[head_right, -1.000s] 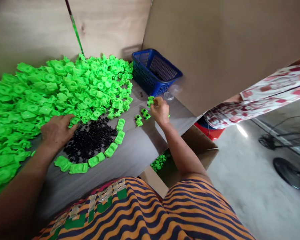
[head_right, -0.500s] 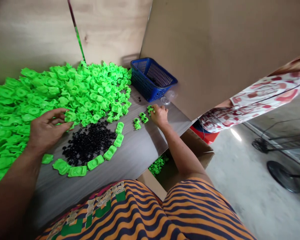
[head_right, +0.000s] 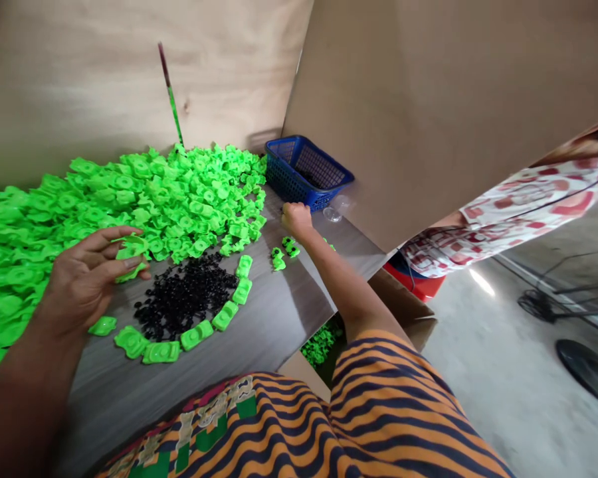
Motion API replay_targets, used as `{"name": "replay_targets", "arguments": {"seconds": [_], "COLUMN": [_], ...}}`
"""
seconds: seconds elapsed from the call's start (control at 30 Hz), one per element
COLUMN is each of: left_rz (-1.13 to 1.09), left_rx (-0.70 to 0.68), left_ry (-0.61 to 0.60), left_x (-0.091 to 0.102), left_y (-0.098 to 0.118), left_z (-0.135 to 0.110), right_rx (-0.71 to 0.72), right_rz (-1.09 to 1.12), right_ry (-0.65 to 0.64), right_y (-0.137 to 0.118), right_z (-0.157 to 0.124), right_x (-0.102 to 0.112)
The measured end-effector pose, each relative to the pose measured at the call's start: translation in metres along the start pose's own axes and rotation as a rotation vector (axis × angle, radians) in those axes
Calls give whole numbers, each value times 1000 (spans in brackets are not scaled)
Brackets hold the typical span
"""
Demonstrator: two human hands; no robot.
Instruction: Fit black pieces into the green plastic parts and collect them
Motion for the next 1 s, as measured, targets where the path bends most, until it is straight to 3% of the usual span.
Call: {"name": "replay_targets", "arguments": {"seconds": [0.13,0.27,0.4,0.47,0.57,0.63,0.7,0.77,0.83,1.0], "left_rz": [-78,-115,-143,-162,-192,-186,-162,-127,-86,-18], "left_rx": [34,71,125,151,181,196,198,177,141,46], "left_ry": [88,117,150,177,201,206,209,225,237,209], "left_x": [6,13,22,25,25,24,23,24,24,13], "left_y": [-2,-18,-41,-50,-58,-59,-58,-54,-48,-37], "left_z": [3,16,30,33,33,31,29,27,25,22], "right_rx": [-69,-109,-102,-50,190,402,616,791,890,916], "right_rz": [3,26,70,193,672,996,1175,1239,1230,1163], "right_ry": [-45,-29,31,128,283,271,224,176,148,174], "right_y": [-12,-14,-14,-24,-70,-118,-170,-215,-245,-259], "right_z": [30,38,39,37,15,-13,-51,-87,-113,-129], "right_x": [-10,-11,2,17,47,62,76,86,91,87]}}
Point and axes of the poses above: each hand's wrist, its own z-axis towards the middle knuckle, its own x-axis out of the back of the hand, y = z × x, the point moved 10 cm from there along z, towards the middle knuckle, and after that the axes turned 5 degrees about z, right-handed, at the moved point
